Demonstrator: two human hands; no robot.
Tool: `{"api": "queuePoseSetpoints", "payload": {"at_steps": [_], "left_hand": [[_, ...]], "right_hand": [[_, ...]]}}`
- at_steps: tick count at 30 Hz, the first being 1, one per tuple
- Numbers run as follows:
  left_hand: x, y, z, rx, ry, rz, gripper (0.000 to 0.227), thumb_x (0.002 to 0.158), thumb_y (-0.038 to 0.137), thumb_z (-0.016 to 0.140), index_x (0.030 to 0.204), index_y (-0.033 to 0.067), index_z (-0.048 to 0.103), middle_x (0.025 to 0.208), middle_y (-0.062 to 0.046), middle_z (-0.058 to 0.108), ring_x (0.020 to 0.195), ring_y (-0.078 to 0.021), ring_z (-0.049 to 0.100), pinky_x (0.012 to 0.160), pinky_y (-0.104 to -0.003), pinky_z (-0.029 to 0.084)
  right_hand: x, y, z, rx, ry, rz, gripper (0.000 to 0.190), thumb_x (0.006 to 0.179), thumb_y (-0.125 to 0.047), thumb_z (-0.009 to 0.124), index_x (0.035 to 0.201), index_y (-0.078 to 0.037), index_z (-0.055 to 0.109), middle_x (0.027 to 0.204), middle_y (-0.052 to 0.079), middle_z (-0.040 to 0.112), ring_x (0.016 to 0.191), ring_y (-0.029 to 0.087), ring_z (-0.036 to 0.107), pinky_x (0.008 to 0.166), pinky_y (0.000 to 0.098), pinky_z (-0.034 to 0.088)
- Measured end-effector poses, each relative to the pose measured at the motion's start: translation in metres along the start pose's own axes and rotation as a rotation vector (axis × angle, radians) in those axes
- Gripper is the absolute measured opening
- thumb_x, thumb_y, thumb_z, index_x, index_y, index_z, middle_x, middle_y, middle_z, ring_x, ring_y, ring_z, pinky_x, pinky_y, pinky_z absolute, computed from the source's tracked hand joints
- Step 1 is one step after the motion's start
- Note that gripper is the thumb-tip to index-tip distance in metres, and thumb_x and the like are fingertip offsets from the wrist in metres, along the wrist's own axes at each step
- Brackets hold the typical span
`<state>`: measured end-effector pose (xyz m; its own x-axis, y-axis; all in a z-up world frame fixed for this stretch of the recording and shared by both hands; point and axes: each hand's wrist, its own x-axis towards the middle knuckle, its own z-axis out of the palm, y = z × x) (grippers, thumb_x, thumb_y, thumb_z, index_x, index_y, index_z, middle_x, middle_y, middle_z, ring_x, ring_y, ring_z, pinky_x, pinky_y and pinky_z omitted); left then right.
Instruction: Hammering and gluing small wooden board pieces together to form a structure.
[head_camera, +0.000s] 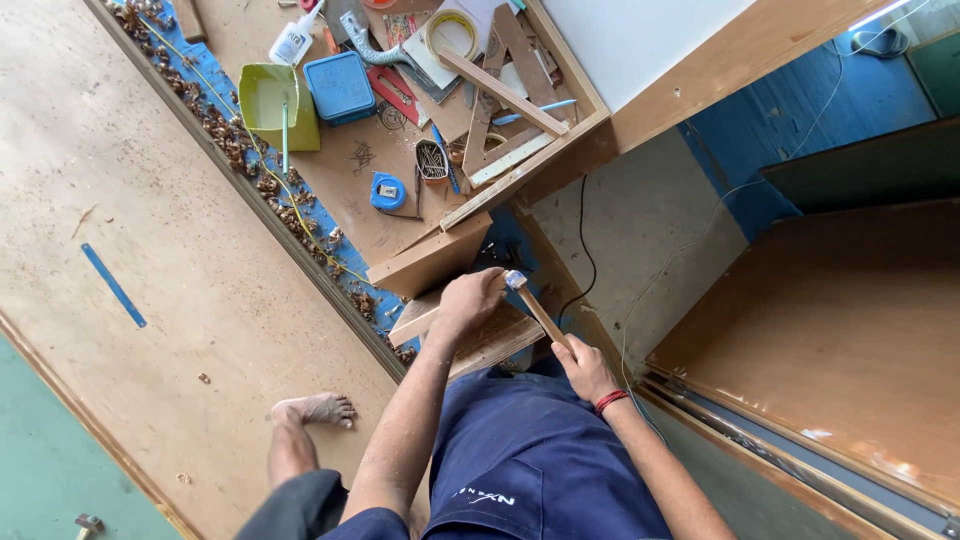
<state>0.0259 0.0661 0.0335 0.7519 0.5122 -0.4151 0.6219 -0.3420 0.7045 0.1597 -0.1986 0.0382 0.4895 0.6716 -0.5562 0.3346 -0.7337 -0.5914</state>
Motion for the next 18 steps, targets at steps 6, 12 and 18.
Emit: {"api": "queuePoseSetpoints", "payload": {"at_steps": [6, 12, 18], "left_hand": [[0.016, -0.004, 0.015, 0.067, -0.022, 0.107, 0.041, 0.094, 0.03, 0.063, 0.134, 0.0193, 0.064, 0.112, -0.016, 0.075, 0.103, -0.0366, 0.071, 0.089, -0.049, 0.056], [0.014, 0.002, 0.02, 0.043, -0.06, 0.052, 0.047, 0.091, 0.028, 0.064, 0.137, 0.0204, 0.062, 0.11, -0.017, 0.073, 0.102, -0.0378, 0.069, 0.086, -0.05, 0.055], [-0.004, 0.008, 0.012, 0.057, 0.108, 0.025, 0.043, 0.09, 0.024, 0.065, 0.132, 0.0198, 0.066, 0.107, -0.014, 0.076, 0.099, -0.0347, 0.072, 0.087, -0.047, 0.057]], "right_hand": [[-0.006, 0.007, 0.014, 0.045, 0.02, -0.003, 0.052, 0.1, -0.055, 0.049, 0.102, -0.006, 0.065, 0.065, 0.012, 0.062, 0.062, 0.027, 0.063, 0.06, 0.0415, 0.048], [0.0, 0.016, 0.016, 0.068, -0.061, 0.04, 0.054, 0.101, -0.057, 0.046, 0.098, -0.006, 0.063, 0.063, 0.009, 0.057, 0.059, 0.022, 0.059, 0.058, 0.0394, 0.048], [0.002, 0.004, 0.017, 0.087, -0.02, 0.017, 0.054, 0.101, -0.056, 0.046, 0.097, -0.005, 0.063, 0.063, 0.007, 0.06, 0.059, 0.022, 0.061, 0.059, 0.039, 0.049]]}}
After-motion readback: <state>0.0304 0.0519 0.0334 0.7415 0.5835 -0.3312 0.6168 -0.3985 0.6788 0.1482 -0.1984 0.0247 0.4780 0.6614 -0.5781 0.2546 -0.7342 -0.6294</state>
